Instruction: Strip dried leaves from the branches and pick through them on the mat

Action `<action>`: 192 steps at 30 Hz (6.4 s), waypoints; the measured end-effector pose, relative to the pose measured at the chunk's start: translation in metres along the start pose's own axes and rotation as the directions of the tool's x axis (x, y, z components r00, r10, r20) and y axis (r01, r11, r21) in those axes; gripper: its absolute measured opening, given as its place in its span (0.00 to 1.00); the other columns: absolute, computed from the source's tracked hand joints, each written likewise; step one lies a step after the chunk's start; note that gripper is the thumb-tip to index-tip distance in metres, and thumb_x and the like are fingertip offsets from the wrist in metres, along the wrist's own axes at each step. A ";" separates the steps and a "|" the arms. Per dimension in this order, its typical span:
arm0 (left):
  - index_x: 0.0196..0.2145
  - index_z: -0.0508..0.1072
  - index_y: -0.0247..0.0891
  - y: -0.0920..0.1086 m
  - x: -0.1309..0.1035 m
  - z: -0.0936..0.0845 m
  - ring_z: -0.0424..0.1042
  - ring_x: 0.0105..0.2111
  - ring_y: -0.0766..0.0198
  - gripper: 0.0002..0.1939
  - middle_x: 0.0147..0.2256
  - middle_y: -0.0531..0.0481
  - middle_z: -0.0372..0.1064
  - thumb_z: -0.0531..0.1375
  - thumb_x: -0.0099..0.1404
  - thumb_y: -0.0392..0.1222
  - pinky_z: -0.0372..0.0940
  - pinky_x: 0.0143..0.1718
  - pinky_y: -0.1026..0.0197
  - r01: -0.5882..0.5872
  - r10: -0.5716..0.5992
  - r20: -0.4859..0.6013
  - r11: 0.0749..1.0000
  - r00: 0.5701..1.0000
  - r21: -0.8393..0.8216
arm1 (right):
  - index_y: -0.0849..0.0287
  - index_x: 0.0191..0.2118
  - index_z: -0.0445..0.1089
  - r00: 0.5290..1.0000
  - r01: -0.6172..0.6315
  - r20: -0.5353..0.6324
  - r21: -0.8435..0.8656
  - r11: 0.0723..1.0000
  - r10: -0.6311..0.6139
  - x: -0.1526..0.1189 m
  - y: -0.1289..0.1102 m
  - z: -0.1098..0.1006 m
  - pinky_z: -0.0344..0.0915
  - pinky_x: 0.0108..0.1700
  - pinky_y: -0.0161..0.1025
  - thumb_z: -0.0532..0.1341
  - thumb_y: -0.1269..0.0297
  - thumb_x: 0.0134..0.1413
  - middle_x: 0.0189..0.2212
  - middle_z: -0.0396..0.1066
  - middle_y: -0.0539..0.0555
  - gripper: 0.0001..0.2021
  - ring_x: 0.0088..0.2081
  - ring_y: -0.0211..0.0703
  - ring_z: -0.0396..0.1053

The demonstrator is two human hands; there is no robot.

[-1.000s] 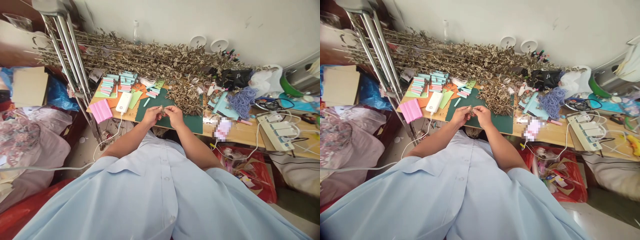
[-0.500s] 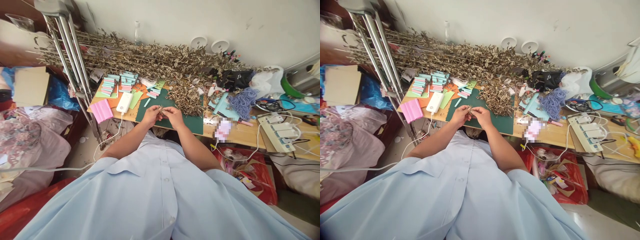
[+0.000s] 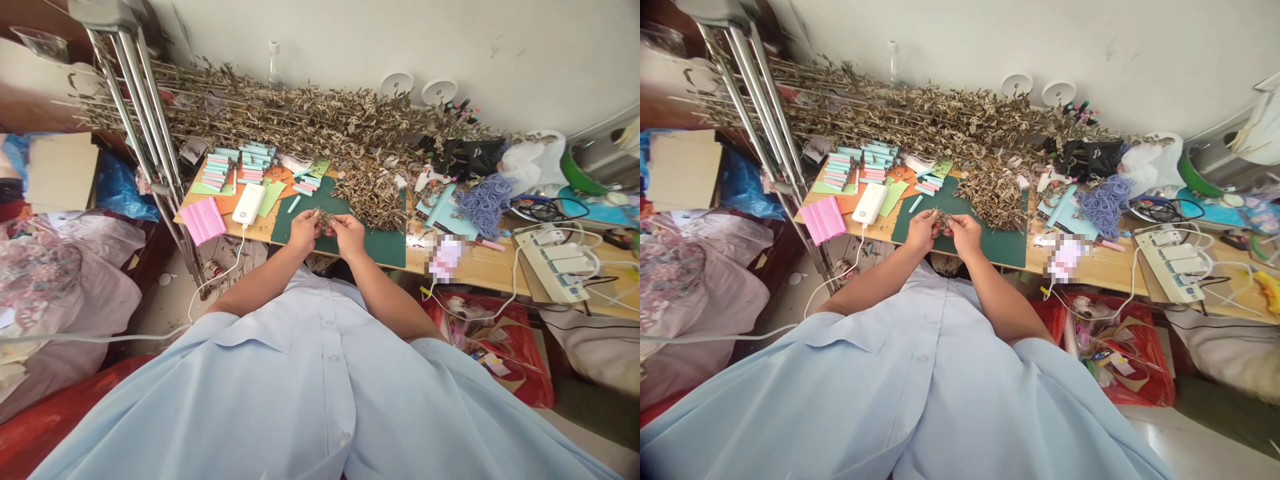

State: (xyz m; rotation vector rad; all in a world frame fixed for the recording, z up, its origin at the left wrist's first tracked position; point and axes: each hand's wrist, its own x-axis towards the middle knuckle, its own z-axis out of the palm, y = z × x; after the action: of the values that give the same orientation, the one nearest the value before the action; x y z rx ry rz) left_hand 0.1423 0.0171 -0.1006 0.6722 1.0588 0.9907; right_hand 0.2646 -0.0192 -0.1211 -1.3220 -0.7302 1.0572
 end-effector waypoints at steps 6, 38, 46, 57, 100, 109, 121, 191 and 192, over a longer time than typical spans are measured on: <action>0.34 0.71 0.37 0.003 0.007 -0.008 0.57 0.14 0.73 0.06 0.19 0.57 0.64 0.62 0.67 0.41 0.49 0.18 0.68 -0.088 0.078 0.055 0.972 0.995 0.219 | 0.55 0.40 0.73 1.000 0.011 0.010 0.078 0.997 -0.012 0.010 -0.009 -0.013 0.75 0.33 0.38 0.72 0.54 0.48 0.29 0.75 0.47 0.17 0.28 0.39 0.75; 0.46 0.83 0.37 0.001 0.021 -0.038 0.73 0.44 0.53 0.15 0.41 0.40 0.73 0.56 0.71 0.37 0.69 0.51 0.53 -0.773 0.171 0.783 -0.135 0.599 0.620 | 0.53 0.47 0.82 0.869 0.478 0.482 -0.760 0.441 -0.112 0.012 -0.020 -0.056 0.72 0.48 0.44 0.68 0.65 0.56 0.46 0.80 0.55 0.13 0.38 0.46 0.76; 0.48 0.82 0.38 0.000 0.013 -0.043 0.73 0.46 0.55 0.16 0.42 0.41 0.74 0.55 0.73 0.40 0.69 0.50 0.55 -0.662 0.421 0.583 0.057 0.695 0.748 | 0.55 0.46 0.82 0.896 0.445 0.364 -0.746 0.496 -0.256 0.014 -0.017 -0.062 0.70 0.56 0.47 0.61 0.64 0.64 0.44 0.80 0.57 0.12 0.48 0.51 0.76; 0.36 0.80 0.38 -0.015 0.016 -0.021 0.68 0.46 0.52 0.12 0.43 0.41 0.69 0.56 0.69 0.36 0.63 0.55 0.50 -0.708 0.280 0.667 0.074 0.691 0.702 | 0.57 0.41 0.82 0.846 0.519 0.525 -0.768 0.375 -0.096 0.053 -0.013 -0.047 0.68 0.57 0.48 0.62 0.75 0.56 0.43 0.78 0.59 0.12 0.47 0.52 0.73; 0.37 0.78 0.35 0.016 0.007 -0.010 0.70 0.26 0.67 0.05 0.27 0.52 0.73 0.62 0.68 0.38 0.70 0.34 0.60 -0.357 0.293 0.207 0.818 0.934 0.452 | 0.51 0.47 0.82 0.960 0.173 0.259 -0.255 0.951 -0.106 0.003 -0.034 -0.007 0.75 0.49 0.45 0.68 0.54 0.56 0.40 0.81 0.51 0.16 0.44 0.47 0.78; 0.35 0.70 0.36 0.013 -0.019 -0.007 0.76 0.25 0.66 0.16 0.26 0.54 0.73 0.73 0.55 0.43 0.75 0.33 0.60 -0.064 0.047 0.197 0.995 0.979 0.080 | 0.51 0.41 0.84 0.941 0.318 0.235 -0.363 0.876 -0.244 -0.011 -0.030 -0.011 0.72 0.58 0.52 0.68 0.54 0.55 0.44 0.82 0.54 0.11 0.48 0.52 0.78; 0.39 0.76 0.36 0.016 -0.031 -0.015 0.79 0.34 0.61 0.11 0.36 0.47 0.78 0.59 0.72 0.47 0.74 0.35 0.61 -0.234 0.062 0.356 0.854 0.933 0.465 | 0.56 0.39 0.82 0.866 0.496 0.339 -0.500 0.710 -0.367 -0.006 -0.022 -0.022 0.72 0.50 0.49 0.61 0.59 0.60 0.40 0.81 0.58 0.12 0.42 0.51 0.77; 0.46 0.82 0.40 -0.012 -0.006 -0.065 0.74 0.44 0.57 0.12 0.42 0.45 0.80 0.63 0.70 0.46 0.67 0.51 0.55 -0.696 0.491 0.495 0.451 0.716 0.559 | 0.53 0.36 0.81 0.798 0.574 0.575 -0.632 0.522 -0.181 -0.004 -0.059 0.008 0.69 0.50 0.44 0.64 0.63 0.60 0.36 0.80 0.54 0.07 0.41 0.49 0.75; 0.45 0.82 0.40 -0.013 -0.006 -0.066 0.74 0.43 0.57 0.12 0.41 0.45 0.80 0.63 0.71 0.46 0.67 0.51 0.55 -0.692 0.499 0.482 0.461 0.720 0.556 | 0.53 0.37 0.82 0.787 0.584 0.591 -0.623 0.520 -0.177 -0.004 -0.060 0.008 0.69 0.50 0.45 0.63 0.64 0.60 0.37 0.80 0.55 0.08 0.42 0.49 0.75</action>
State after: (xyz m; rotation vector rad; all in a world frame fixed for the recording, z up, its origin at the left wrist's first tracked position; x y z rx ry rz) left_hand 0.0847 0.0064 -0.1333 1.9020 0.9626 1.0280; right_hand 0.2674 -0.0155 -0.0606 -1.5048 -1.9609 0.6501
